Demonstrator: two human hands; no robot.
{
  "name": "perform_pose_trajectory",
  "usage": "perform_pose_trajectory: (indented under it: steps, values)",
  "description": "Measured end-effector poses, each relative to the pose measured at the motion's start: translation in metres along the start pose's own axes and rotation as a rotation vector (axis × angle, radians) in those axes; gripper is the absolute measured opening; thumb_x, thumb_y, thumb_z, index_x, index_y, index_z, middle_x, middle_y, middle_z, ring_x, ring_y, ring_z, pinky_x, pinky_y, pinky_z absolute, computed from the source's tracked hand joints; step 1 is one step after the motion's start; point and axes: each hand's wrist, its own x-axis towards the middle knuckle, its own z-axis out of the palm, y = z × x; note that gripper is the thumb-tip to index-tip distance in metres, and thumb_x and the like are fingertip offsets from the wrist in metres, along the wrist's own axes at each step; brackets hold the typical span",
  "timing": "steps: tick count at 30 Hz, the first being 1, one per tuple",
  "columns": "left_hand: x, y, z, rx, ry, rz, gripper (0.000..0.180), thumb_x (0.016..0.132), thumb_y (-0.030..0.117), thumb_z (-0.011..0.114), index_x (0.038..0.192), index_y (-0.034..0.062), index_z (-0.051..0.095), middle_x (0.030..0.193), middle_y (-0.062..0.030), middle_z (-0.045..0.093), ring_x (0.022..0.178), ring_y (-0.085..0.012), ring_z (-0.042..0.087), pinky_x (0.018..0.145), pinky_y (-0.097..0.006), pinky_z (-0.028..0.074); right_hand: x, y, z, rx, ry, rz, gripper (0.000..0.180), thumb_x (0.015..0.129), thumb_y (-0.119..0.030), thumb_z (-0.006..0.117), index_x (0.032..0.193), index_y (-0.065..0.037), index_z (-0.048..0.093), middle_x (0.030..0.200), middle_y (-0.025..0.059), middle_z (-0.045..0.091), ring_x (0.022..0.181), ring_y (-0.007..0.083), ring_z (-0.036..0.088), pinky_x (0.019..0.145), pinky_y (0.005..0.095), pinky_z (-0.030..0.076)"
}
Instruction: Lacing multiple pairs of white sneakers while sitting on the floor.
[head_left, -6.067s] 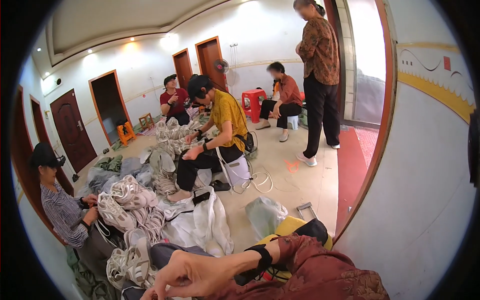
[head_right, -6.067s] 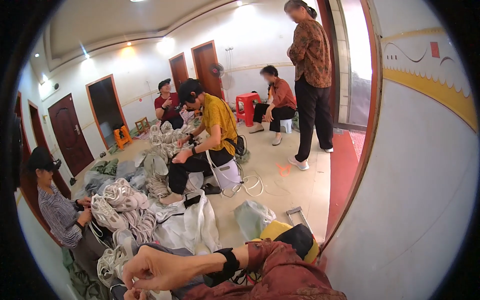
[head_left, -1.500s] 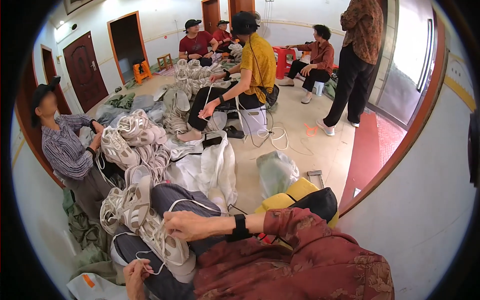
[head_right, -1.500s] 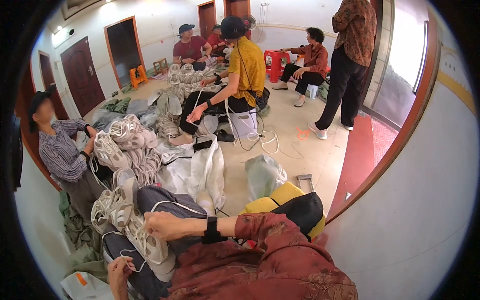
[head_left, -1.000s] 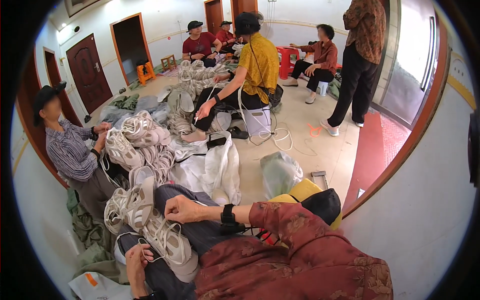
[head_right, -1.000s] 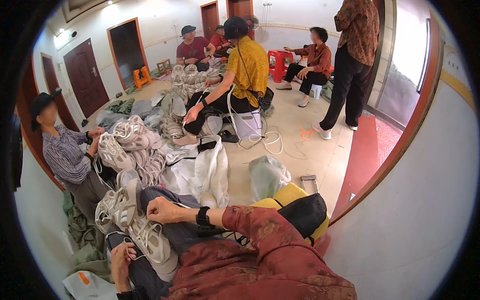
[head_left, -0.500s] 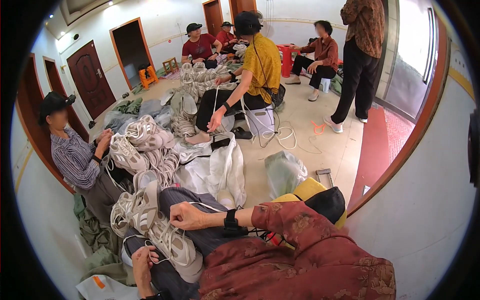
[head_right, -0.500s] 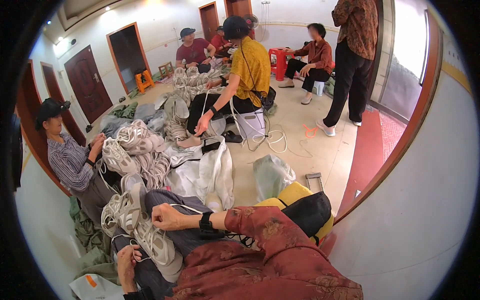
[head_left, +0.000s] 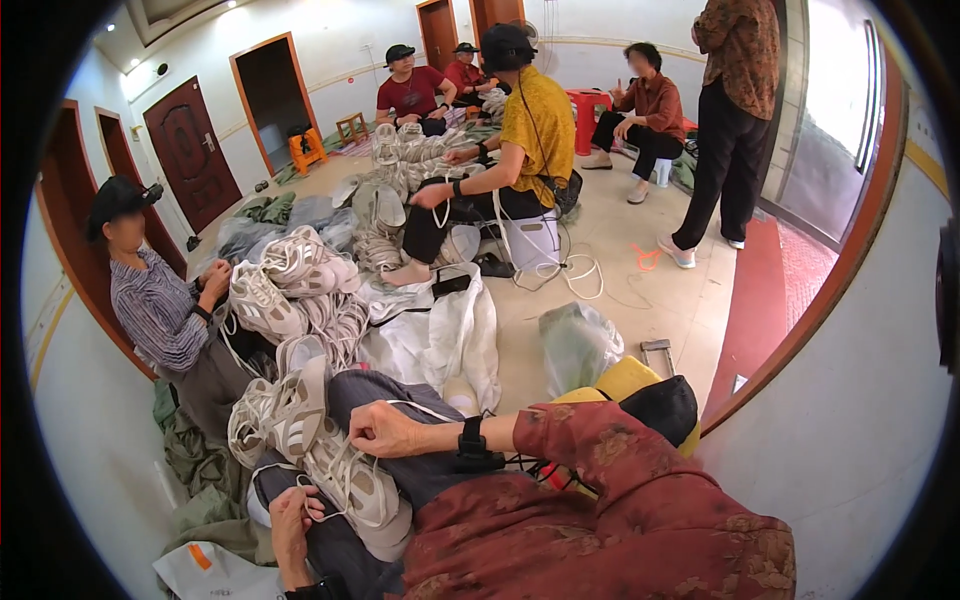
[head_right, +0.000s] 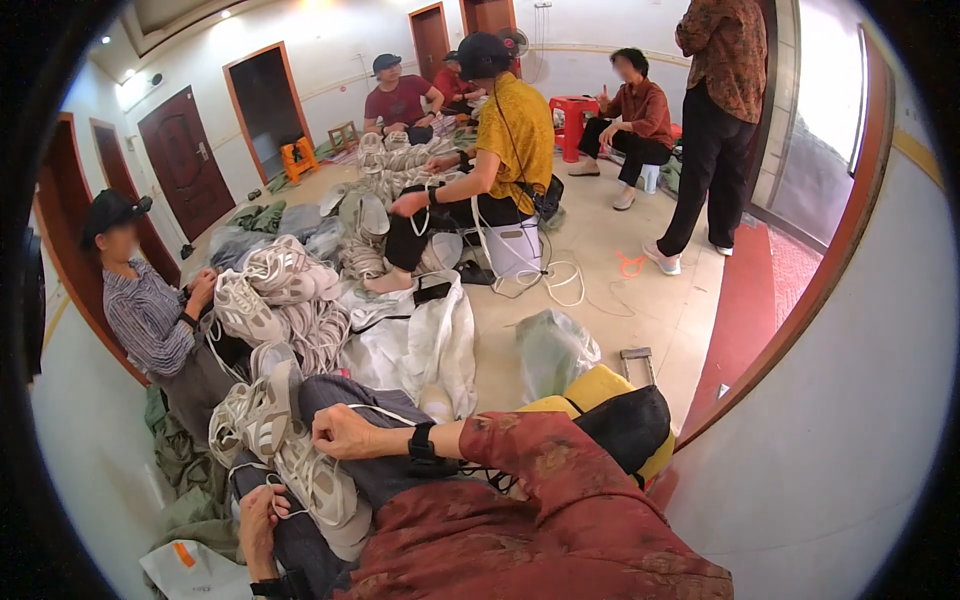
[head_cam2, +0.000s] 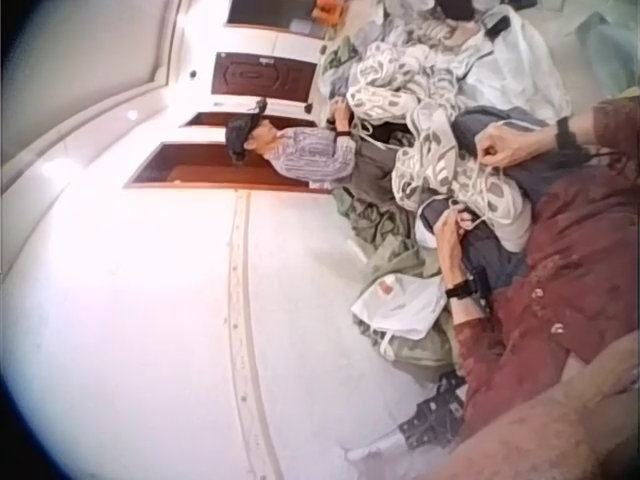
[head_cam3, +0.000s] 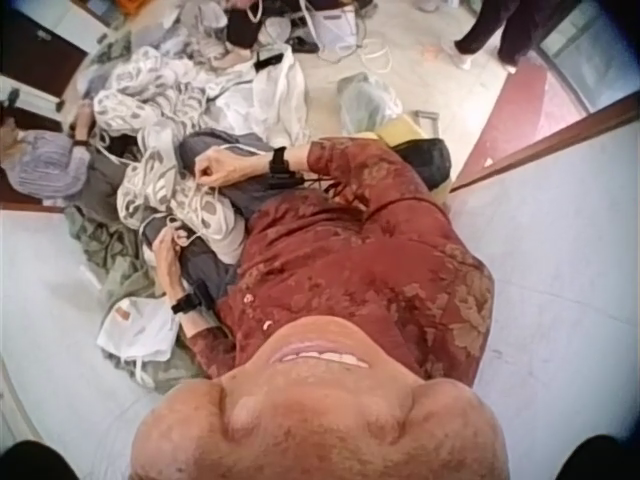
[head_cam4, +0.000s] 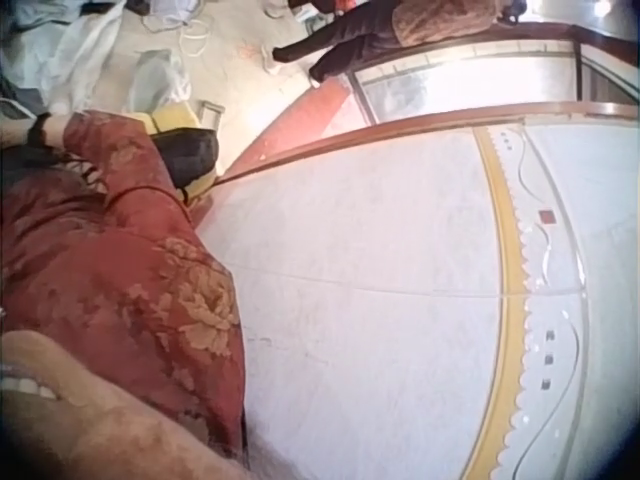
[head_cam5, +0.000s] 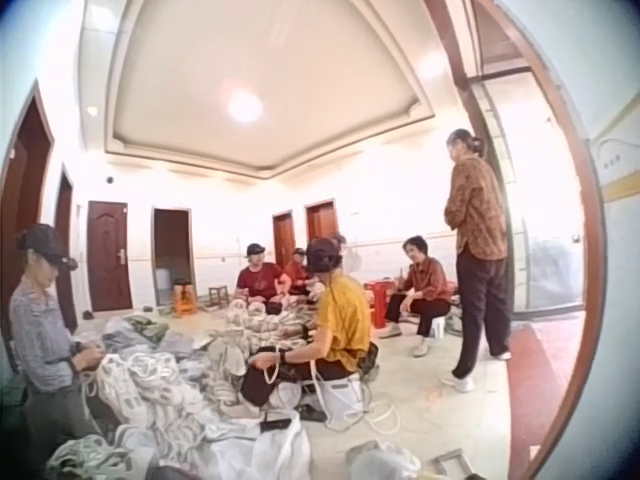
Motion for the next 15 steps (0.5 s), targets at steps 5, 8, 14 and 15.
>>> perform_pose_trajectory:
  steps: [5,8,14,15]
  values:
    - [-0.0006,-0.0008,0.0005,0.000,0.000,0.007,0.025,0.097,0.022,0.055,0.097,-0.0005,0.066,0.071,-0.0039,0.066,0.053,-0.0049,0.058,0.044,-0.014,0.039,-0.0018,0.0009,0.0007,0.001,-0.013,-0.014,0.010,0.075,-0.008,0.065,0.075,0.003,0.065,0.068,0.0117,0.060,0.054,0.0200,0.057,0.050,0.0317,0.043]
    - [-0.0007,-0.0008,0.0006,0.001,-0.001,0.010,0.025,0.097,0.022,0.055,0.097,-0.0008,0.066,0.071,-0.0041,0.066,0.053,-0.0051,0.058,0.044,-0.014,0.039,-0.0019,0.0028,0.0009,-0.008,-0.018,0.002,0.011,0.075,-0.008,0.066,0.075,0.003,0.065,0.067,0.0117,0.061,0.053,0.0197,0.057,0.050,0.0314,0.043]
    - [-0.0036,0.0022,0.0036,0.007,0.002,0.013,0.026,0.097,0.023,0.055,0.097,-0.0007,0.066,0.071,-0.0038,0.066,0.053,-0.0049,0.057,0.044,-0.014,0.038,-0.0023,0.0051,0.0023,-0.016,-0.015,0.005,0.011,0.075,-0.008,0.065,0.076,0.003,0.066,0.067,0.0122,0.061,0.053,0.0204,0.057,0.050,0.0319,0.043]
    - [-0.0036,0.0036,0.0052,0.014,0.002,0.019,0.026,0.096,0.024,0.056,0.097,-0.0004,0.066,0.071,-0.0036,0.066,0.053,-0.0047,0.057,0.045,-0.014,0.037,-0.0022,0.0056,0.0015,-0.017,-0.011,-0.004,0.010,0.075,-0.008,0.065,0.076,0.003,0.065,0.067,0.0123,0.061,0.053,0.0206,0.057,0.050,0.0320,0.043]
